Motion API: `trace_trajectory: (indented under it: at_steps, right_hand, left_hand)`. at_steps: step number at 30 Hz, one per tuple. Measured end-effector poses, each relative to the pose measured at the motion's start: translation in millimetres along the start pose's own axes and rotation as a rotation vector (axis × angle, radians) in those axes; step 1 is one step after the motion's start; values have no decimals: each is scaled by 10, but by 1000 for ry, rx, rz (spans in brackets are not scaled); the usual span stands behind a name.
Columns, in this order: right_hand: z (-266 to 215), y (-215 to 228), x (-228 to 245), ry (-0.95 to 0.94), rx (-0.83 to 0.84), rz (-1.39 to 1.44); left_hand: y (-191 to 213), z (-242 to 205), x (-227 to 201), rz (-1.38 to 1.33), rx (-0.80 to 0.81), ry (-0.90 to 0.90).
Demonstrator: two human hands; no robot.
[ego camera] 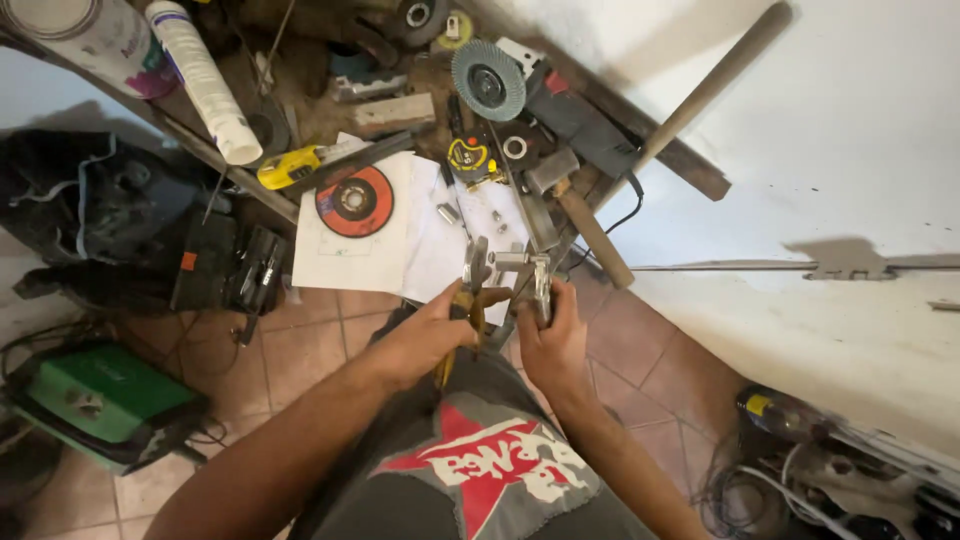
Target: Assemble small metal components using locking pliers and a wrench on a workshop bench.
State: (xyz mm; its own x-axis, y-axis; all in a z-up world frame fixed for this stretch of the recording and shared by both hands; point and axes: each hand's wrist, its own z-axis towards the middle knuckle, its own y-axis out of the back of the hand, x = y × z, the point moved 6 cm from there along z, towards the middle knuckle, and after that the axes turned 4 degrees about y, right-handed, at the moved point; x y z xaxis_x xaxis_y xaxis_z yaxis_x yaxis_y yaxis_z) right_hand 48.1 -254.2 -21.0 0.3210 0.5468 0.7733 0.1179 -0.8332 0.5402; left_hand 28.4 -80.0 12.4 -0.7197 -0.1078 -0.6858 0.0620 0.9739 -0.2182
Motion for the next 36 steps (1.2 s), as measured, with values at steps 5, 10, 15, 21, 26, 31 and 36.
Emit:
trace_trajectory:
  at_steps: [5,10,15,21,26,31,36]
  right_hand:
    - [39,-55,-52,1,-42,4]
    - [80,-91,-98,12,-56,-14]
    - [117,-77,-142,11,-73,28]
    - [201,-104,-346,65,-138,-65]
    - [221,-71,-435,201,-242,-84]
    - [240,-52,-513,382,-340,-86]
    - [200,-38,-431,472,-374,-76]
  left_hand:
    - [2,169,166,-62,176,-183]
    - [21,265,145,-27,139,-223]
    - [-27,163,-3,216,34,-110]
    - [-74,27,-193,236,-18,-51]
    - [-125,-19,-178,163,-14,-40]
    - [1,0,-95,231,-38,-82]
    - [39,65,-78,429,-57,-68]
